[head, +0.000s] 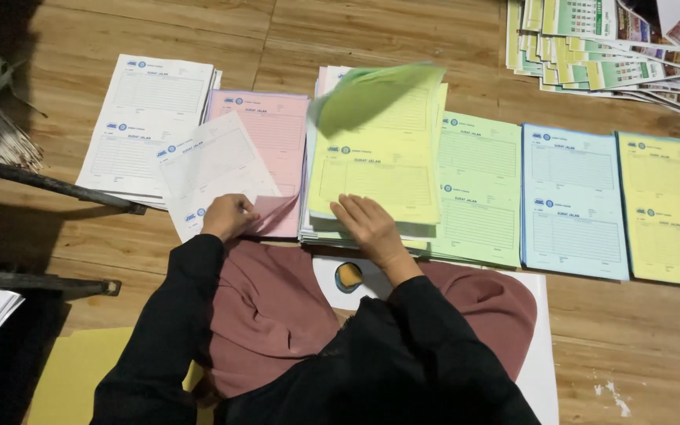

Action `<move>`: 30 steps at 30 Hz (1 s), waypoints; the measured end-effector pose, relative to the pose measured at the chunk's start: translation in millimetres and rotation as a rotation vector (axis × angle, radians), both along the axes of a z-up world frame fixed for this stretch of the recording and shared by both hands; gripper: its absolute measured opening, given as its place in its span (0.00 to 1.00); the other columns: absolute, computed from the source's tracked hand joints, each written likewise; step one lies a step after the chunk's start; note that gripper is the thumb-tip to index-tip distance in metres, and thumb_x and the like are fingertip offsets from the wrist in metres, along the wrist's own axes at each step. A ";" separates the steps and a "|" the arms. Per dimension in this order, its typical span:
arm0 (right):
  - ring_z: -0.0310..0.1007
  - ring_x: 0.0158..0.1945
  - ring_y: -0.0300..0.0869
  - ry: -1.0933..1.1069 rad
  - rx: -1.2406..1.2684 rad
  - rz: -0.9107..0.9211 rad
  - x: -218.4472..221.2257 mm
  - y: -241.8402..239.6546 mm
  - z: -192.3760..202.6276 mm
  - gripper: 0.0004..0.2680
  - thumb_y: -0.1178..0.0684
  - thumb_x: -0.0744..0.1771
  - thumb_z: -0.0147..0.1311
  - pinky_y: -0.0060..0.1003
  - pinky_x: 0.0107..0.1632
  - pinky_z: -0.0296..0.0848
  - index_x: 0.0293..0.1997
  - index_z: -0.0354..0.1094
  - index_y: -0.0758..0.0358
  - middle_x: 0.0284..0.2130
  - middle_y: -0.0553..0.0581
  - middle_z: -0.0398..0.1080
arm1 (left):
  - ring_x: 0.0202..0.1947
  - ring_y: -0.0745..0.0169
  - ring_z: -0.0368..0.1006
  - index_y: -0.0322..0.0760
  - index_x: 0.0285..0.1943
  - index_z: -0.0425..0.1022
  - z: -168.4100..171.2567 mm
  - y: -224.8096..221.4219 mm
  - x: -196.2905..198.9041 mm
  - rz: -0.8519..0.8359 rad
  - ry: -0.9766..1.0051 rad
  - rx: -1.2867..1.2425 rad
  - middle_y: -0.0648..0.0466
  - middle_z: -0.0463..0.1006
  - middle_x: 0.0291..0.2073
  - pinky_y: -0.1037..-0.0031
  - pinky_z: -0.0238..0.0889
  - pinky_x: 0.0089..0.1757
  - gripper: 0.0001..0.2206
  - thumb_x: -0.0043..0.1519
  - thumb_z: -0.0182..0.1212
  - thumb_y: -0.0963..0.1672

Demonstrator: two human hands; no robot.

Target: Sorting and stacking various colored printed forms into organized piles on the floor.

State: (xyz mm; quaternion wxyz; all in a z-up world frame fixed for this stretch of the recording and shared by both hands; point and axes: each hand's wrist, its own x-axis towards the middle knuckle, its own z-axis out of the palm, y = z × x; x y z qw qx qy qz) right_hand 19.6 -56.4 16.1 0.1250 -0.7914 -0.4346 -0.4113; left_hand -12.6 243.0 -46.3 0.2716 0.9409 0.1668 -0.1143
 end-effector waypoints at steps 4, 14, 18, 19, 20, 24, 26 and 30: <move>0.69 0.45 0.43 0.123 -0.046 -0.014 -18.2 -4.6 -17.0 0.07 0.55 0.66 0.42 0.34 0.48 0.68 0.45 0.66 0.54 0.40 0.53 0.69 | 0.38 0.42 0.71 0.39 0.30 0.75 17.9 18.7 1.7 0.235 -0.129 -0.056 0.47 0.76 0.32 0.58 0.64 0.38 0.10 0.47 0.67 0.47; 0.62 0.52 0.48 0.356 0.093 -0.024 -32.2 -5.0 -16.8 0.13 0.48 0.65 0.41 0.42 0.55 0.60 0.54 0.60 0.58 0.48 0.59 0.63 | 0.41 0.42 0.70 0.34 0.64 0.49 165.3 -64.1 41.4 0.055 -1.102 -0.011 0.40 0.66 0.46 0.62 0.65 0.41 0.27 0.56 0.48 0.31; 0.60 0.55 0.49 0.454 0.259 -0.038 -33.4 -37.2 -1.6 0.14 0.48 0.65 0.42 0.43 0.57 0.57 0.54 0.60 0.57 0.51 0.60 0.61 | 0.50 0.54 0.66 0.41 0.58 0.64 177.3 -157.8 56.4 -0.445 -1.172 0.123 0.51 0.71 0.49 0.68 0.60 0.51 0.20 0.57 0.46 0.33; 0.60 0.55 0.49 0.451 0.263 -0.053 -28.6 -55.5 3.9 0.14 0.48 0.65 0.42 0.43 0.57 0.57 0.54 0.60 0.57 0.51 0.60 0.61 | 0.50 0.54 0.66 0.41 0.58 0.64 167.2 -172.7 55.9 -0.459 -1.174 0.115 0.51 0.71 0.49 0.68 0.60 0.51 0.20 0.57 0.46 0.33; 0.61 0.54 0.51 0.432 0.312 -0.094 -26.6 -75.4 8.5 0.12 0.52 0.64 0.45 0.43 0.56 0.59 0.51 0.62 0.60 0.49 0.61 0.62 | 0.50 0.53 0.66 0.45 0.59 0.63 155.7 -189.1 54.2 -0.515 -1.135 0.155 0.52 0.70 0.50 0.65 0.61 0.50 0.21 0.58 0.48 0.35; 0.63 0.51 0.53 0.429 0.422 -0.288 -14.7 -187.4 1.0 0.10 0.59 0.63 0.48 0.43 0.54 0.62 0.48 0.65 0.62 0.46 0.62 0.63 | 0.50 0.51 0.66 0.48 0.61 0.62 109.7 -231.9 36.9 -0.658 -1.021 0.216 0.53 0.70 0.51 0.61 0.60 0.49 0.21 0.57 0.52 0.38; 0.63 0.51 0.53 0.432 0.394 -0.437 -13.8 -246.6 -3.0 0.09 0.60 0.63 0.49 0.43 0.53 0.62 0.48 0.66 0.63 0.45 0.62 0.63 | 0.51 0.53 0.66 0.48 0.60 0.63 90.1 -239.7 26.1 -0.695 -0.989 0.248 0.54 0.70 0.51 0.62 0.60 0.50 0.20 0.58 0.51 0.39; 0.64 0.49 0.55 0.425 0.210 -0.832 -11.7 -363.7 -33.0 0.08 0.58 0.64 0.51 0.45 0.51 0.65 0.46 0.68 0.65 0.46 0.63 0.63 | 0.50 0.54 0.67 0.45 0.55 0.68 45.5 -242.2 13.6 -0.758 -0.942 0.383 0.53 0.71 0.49 0.65 0.60 0.50 0.17 0.56 0.53 0.40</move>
